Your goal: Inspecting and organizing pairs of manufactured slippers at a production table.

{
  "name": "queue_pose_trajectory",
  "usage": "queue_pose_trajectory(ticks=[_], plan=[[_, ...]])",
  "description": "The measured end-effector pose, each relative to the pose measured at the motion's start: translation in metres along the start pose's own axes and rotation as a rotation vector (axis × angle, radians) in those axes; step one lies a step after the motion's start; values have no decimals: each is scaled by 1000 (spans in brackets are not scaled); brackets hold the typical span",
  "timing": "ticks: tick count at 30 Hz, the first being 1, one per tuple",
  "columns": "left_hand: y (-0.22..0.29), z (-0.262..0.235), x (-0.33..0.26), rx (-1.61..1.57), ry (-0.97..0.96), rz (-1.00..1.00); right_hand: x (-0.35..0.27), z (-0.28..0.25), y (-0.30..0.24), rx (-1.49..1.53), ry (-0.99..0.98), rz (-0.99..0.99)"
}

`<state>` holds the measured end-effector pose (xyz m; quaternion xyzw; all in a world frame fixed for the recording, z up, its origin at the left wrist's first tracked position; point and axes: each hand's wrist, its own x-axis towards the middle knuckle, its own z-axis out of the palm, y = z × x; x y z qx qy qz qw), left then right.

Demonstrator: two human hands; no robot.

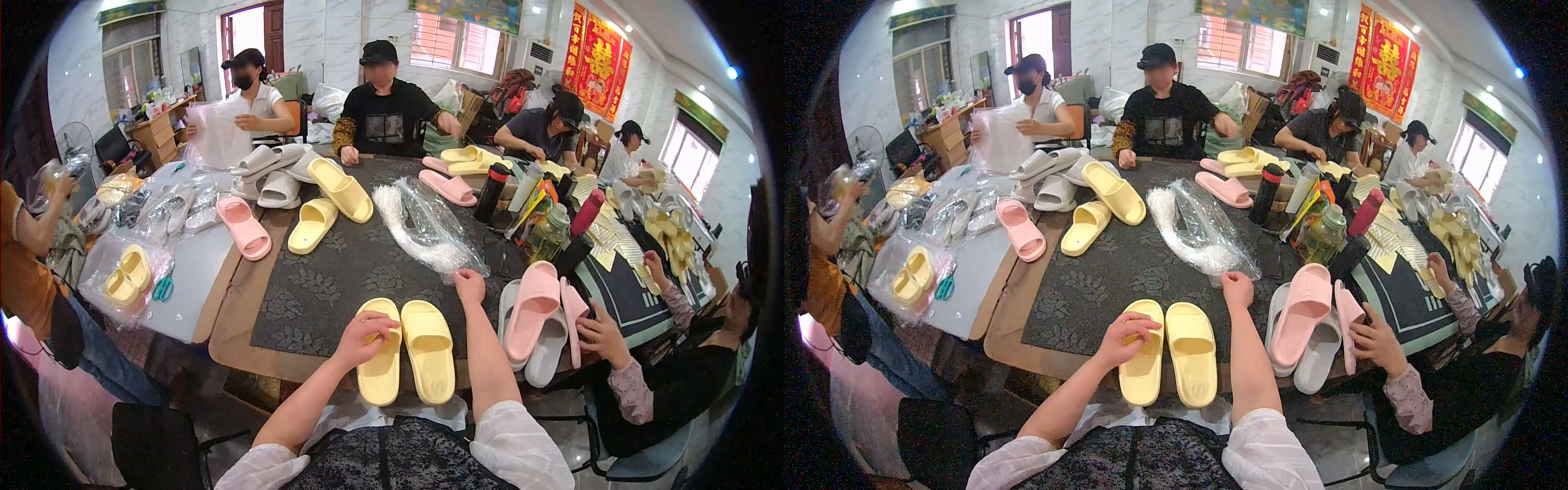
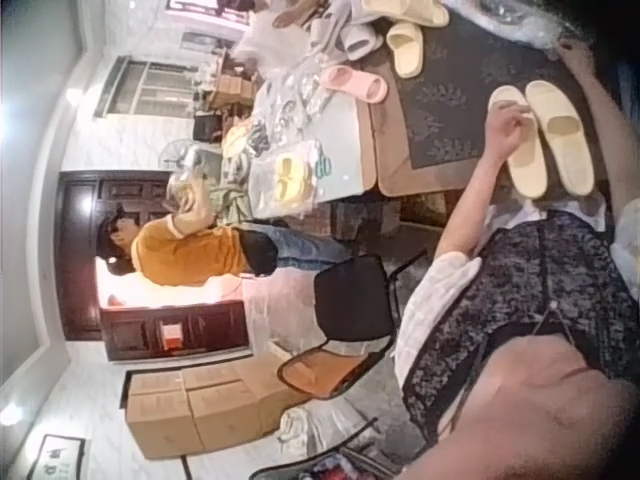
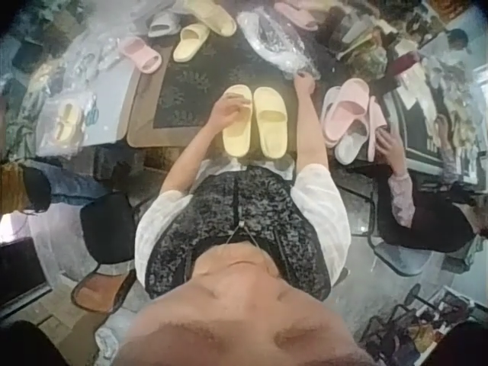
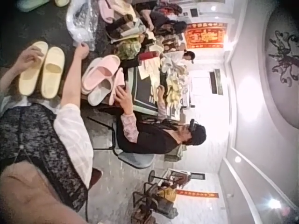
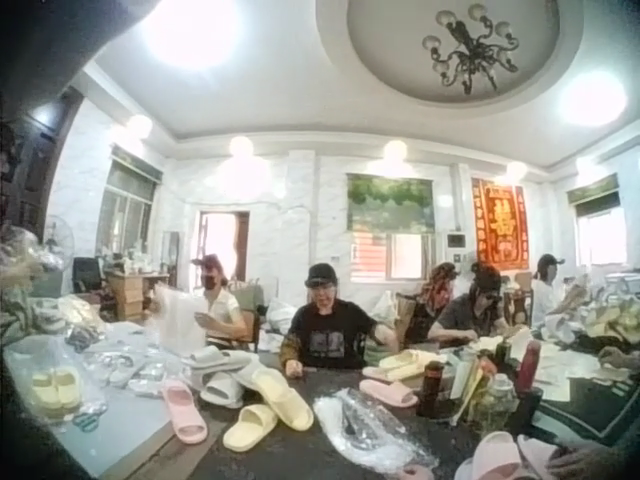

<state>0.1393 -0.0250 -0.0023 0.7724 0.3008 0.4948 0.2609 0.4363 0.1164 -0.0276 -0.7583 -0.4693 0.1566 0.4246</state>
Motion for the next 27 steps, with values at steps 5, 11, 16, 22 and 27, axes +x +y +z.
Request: queue_pose_trajectory(ticks=[5,11,16,22,27], plan=[[2,2,1,-23,-8,-7,1,1,24,159,110,-109],[0,0,0,25,-21,-2,-40,-18,16,793,147,-127],[-3,2,-1,-34,4,3,-83,-81,-10,931,151,-278],[1,2,2,-11,-9,-1,-111,-172,-36,1099,351,-380],[0,3,1,0,0,3,-130,-217,-64,996,544,-539]])
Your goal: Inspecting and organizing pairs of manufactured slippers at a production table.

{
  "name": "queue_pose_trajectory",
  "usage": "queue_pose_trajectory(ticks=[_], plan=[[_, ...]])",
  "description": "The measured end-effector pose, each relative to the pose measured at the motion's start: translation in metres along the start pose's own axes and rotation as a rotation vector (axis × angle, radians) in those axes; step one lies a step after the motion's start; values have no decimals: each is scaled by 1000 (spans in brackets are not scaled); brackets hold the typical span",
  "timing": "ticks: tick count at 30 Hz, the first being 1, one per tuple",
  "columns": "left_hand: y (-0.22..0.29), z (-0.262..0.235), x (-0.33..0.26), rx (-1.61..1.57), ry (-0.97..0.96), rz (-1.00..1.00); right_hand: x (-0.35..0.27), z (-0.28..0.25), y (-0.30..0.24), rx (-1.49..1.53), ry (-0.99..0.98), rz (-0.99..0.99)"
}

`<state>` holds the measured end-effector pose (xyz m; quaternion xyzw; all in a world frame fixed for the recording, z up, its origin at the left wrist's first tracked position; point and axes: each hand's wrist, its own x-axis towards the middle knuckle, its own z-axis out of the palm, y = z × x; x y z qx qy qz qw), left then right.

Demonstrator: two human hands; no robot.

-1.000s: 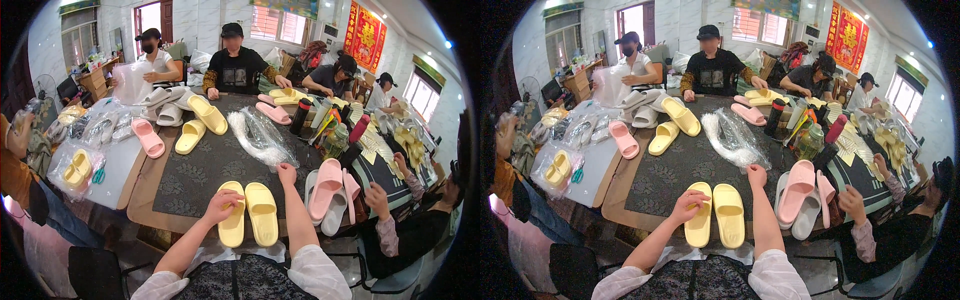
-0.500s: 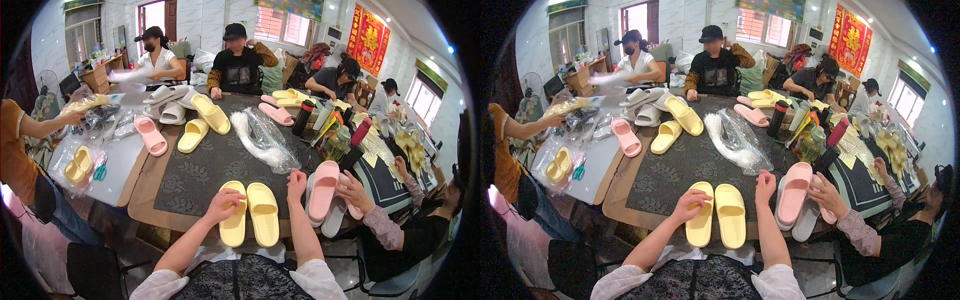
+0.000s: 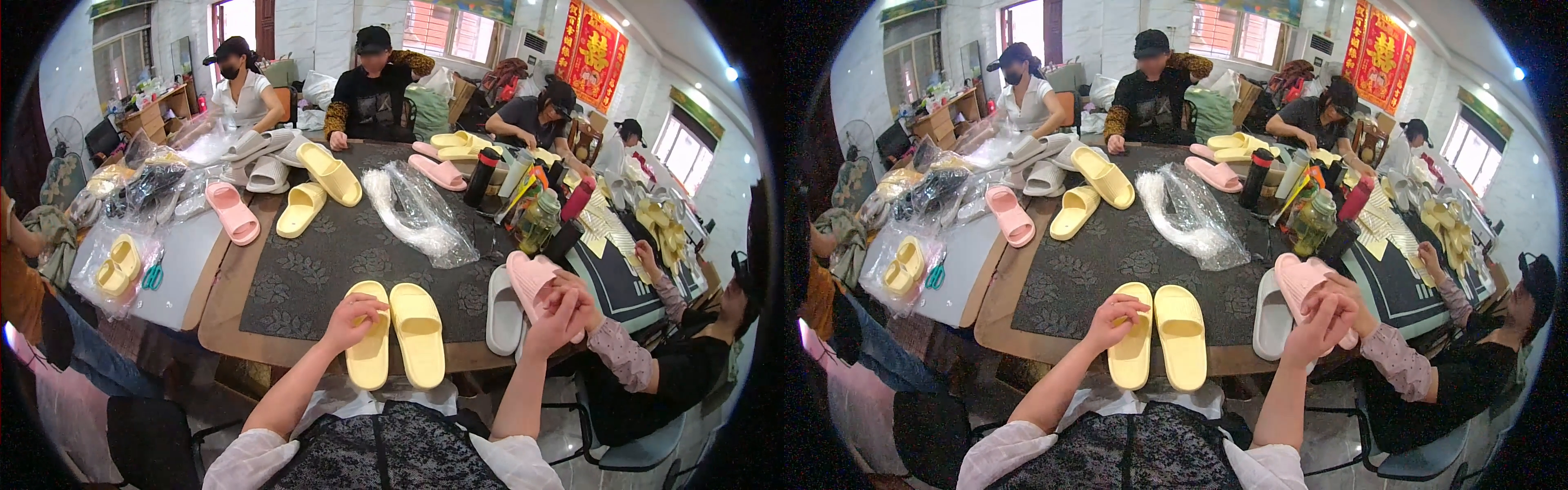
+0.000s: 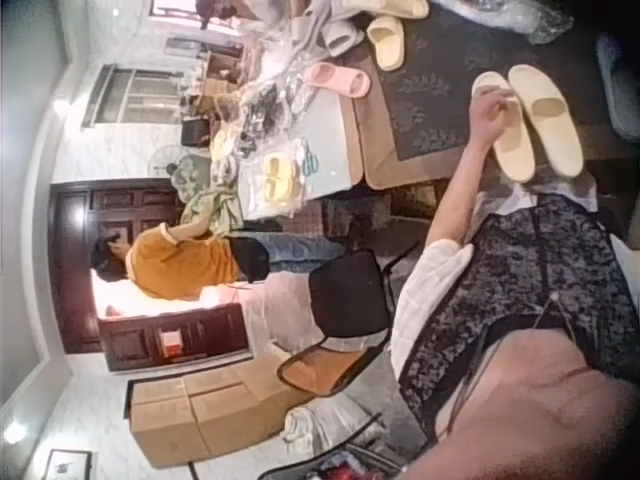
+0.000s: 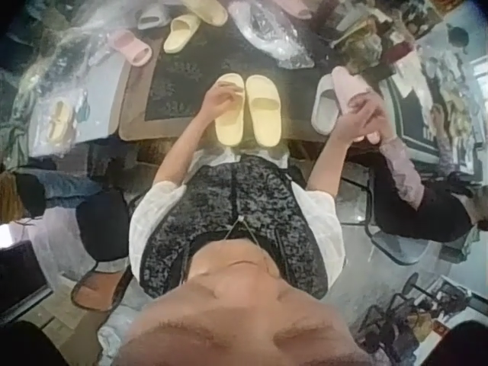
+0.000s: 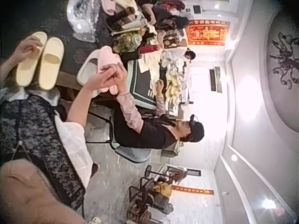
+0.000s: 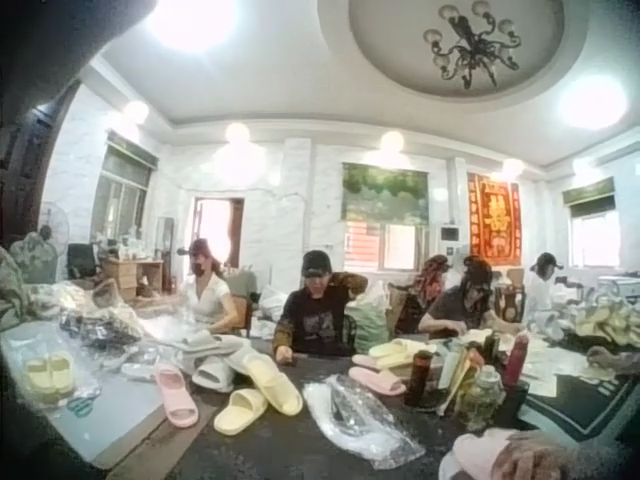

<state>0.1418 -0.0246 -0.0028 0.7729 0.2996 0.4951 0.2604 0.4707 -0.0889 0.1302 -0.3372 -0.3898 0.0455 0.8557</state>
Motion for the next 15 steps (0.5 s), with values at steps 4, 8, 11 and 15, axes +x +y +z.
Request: queue_pose_trajectory(ticks=[4,8,11,15], plan=[[2,1,0,8,0,-6,-6,8,12,-97,-168,102],[5,2,3,3,-11,-6,-20,-21,95,-374,-356,309],[3,2,3,18,-12,0,-36,-26,131,-560,-412,214],[2,-4,-3,25,13,-16,-54,-1,128,-431,-595,953]])
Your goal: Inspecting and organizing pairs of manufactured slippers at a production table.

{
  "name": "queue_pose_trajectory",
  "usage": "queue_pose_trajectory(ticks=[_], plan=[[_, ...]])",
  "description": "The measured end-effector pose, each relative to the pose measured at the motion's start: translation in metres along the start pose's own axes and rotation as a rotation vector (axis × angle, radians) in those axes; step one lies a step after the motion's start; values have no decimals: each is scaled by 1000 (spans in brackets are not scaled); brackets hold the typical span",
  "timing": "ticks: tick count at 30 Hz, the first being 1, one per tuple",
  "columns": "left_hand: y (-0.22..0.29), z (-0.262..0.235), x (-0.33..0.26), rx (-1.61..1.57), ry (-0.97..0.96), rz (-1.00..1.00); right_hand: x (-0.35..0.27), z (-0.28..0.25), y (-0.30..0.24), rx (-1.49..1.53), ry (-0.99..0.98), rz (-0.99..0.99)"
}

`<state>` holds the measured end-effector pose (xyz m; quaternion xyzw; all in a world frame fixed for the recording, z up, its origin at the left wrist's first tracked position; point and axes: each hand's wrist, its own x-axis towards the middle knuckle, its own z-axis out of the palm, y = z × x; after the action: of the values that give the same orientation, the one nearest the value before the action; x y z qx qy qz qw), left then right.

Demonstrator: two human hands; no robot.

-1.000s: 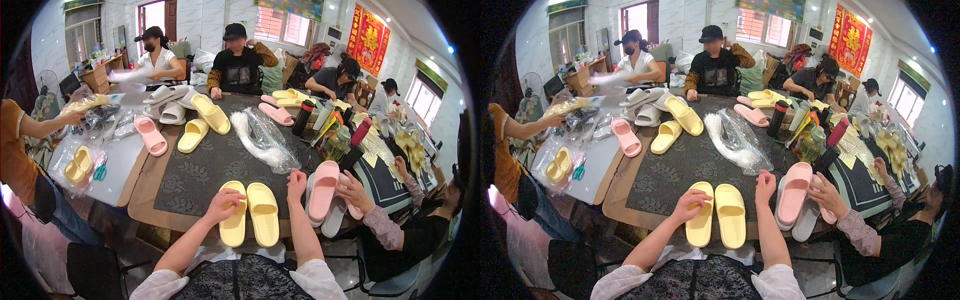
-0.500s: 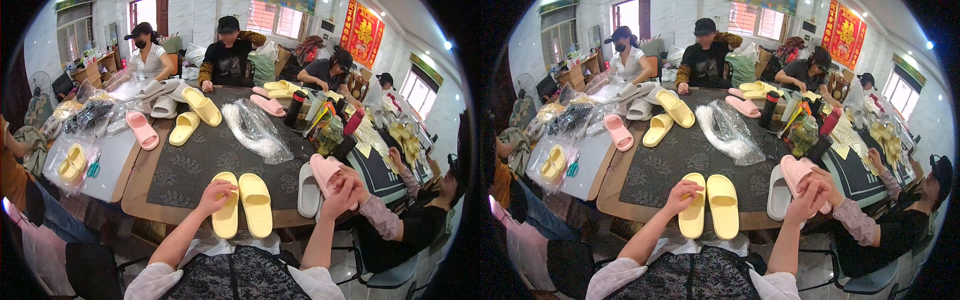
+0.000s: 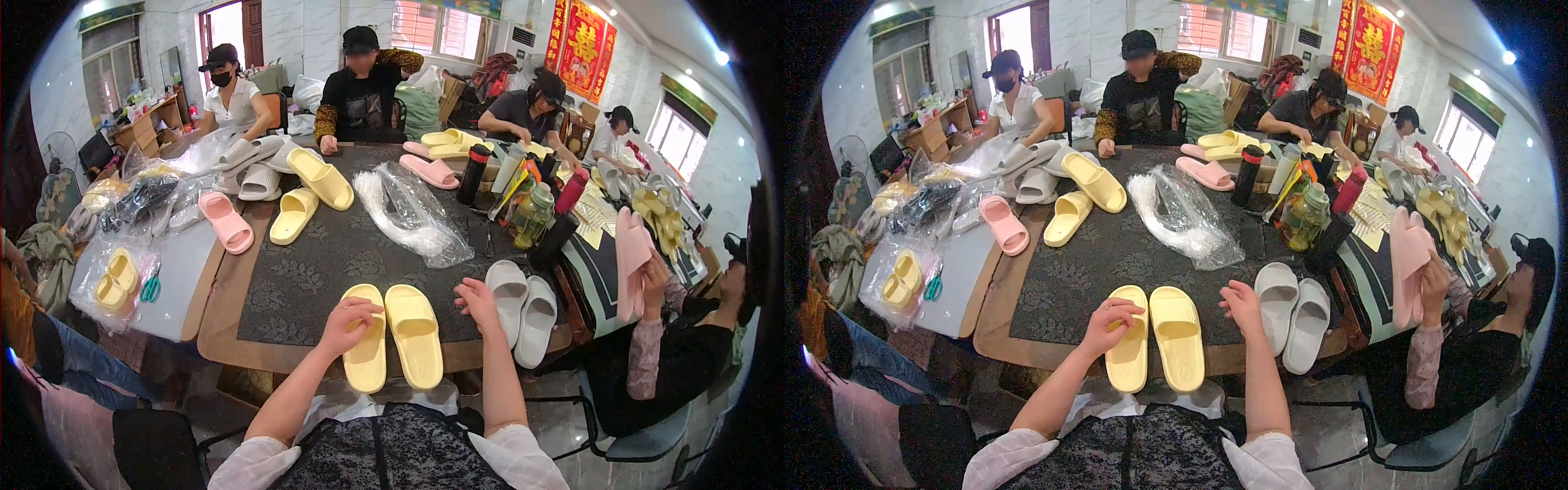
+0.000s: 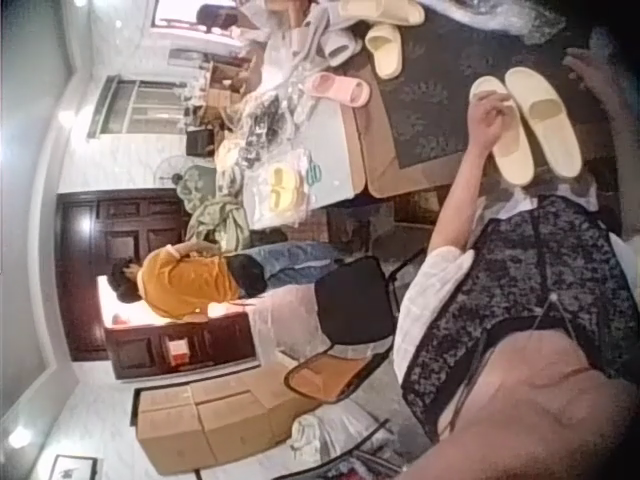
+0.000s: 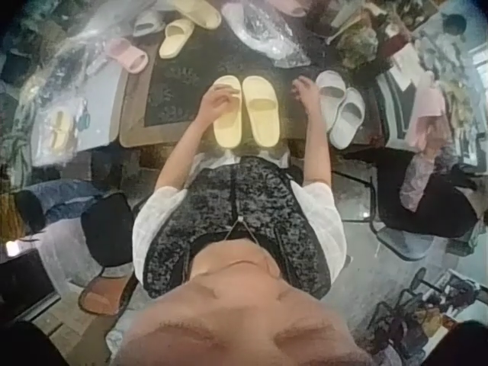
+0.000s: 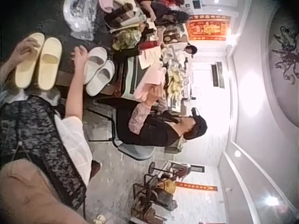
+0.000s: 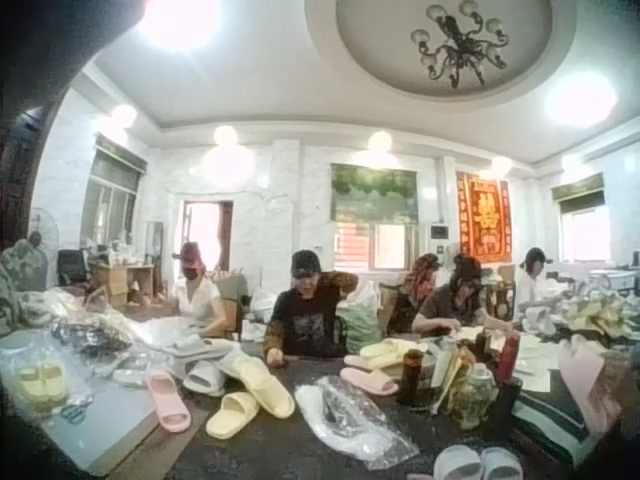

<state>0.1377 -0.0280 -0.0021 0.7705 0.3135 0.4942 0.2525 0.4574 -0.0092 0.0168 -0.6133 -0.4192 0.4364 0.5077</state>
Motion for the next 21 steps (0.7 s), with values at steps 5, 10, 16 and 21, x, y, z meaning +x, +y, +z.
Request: queue_pose_trajectory(ticks=[5,10,16,21], plan=[[2,4,5,-1,-11,8,60,-6,48,719,-104,155],[3,5,5,-8,-16,21,89,2,38,851,77,-70],[0,2,3,5,-10,27,55,-2,-13,714,221,-264],[-3,3,3,-12,-17,25,-8,-42,-69,488,548,-588]])
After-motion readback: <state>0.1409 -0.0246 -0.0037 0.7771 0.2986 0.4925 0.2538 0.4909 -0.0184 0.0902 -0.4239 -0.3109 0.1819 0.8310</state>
